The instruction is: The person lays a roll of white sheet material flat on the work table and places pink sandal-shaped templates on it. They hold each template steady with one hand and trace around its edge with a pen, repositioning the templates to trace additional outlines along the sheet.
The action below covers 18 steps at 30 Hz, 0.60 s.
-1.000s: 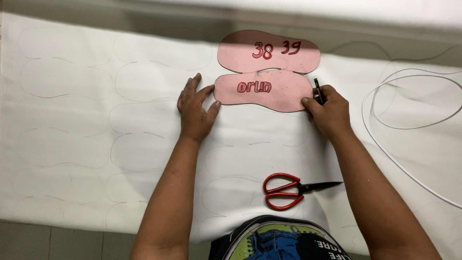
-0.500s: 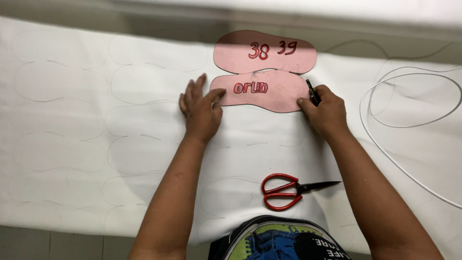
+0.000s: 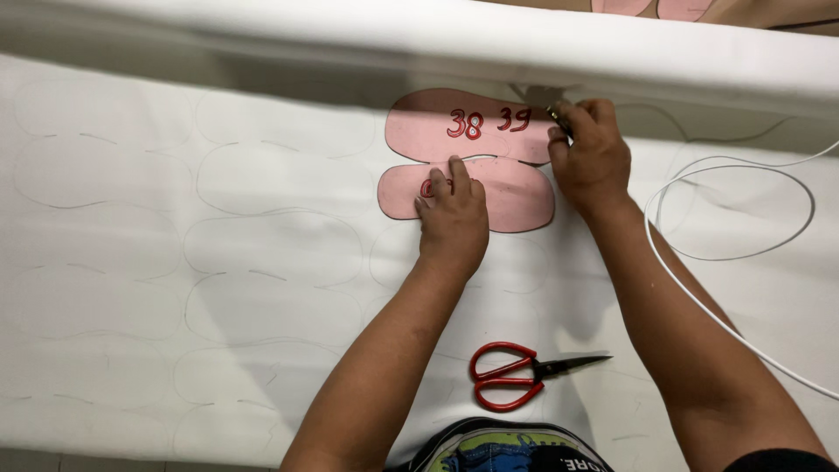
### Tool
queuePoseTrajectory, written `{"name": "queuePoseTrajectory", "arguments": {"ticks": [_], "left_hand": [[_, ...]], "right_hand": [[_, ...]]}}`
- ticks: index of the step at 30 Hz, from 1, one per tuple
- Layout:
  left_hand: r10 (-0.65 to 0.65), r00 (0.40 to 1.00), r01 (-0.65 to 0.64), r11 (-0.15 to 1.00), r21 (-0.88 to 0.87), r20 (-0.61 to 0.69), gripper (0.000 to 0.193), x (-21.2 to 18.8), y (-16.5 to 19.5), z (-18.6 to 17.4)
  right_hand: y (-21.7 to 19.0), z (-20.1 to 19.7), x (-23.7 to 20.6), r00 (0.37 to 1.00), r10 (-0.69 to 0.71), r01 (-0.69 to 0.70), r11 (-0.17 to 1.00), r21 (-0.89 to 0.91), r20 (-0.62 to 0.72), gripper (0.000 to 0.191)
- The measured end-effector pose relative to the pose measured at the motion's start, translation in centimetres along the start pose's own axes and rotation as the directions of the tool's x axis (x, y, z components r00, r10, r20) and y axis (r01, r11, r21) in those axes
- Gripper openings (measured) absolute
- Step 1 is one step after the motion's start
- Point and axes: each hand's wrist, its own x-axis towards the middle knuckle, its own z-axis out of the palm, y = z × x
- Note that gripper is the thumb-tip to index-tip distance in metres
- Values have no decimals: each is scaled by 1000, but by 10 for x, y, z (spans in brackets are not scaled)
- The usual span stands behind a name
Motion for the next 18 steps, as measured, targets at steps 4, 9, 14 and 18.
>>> {"name": "queuePoseTrajectory", "arguments": {"ticks": [4,9,14,18], "left_hand": [[0,988,25,987,-161,153,70,9,-7,-17],[-20,939,88,979,-182,344,84,40,-12,-35],[-69,836,128,989,-72,544,116,91,-24,-51],[-74,776,183,977,-112,627,137,110,-29,-59]], "right_hand": [[8,6,43,997,-4,-5,993,-116,-75,17],[17,-13,105,975,-221,218,948,-233,13,42],[14,-19,166,842,88,59,966,-253,532,75],[6,-14,177,787,37,175,944,-280,616,84]]}}
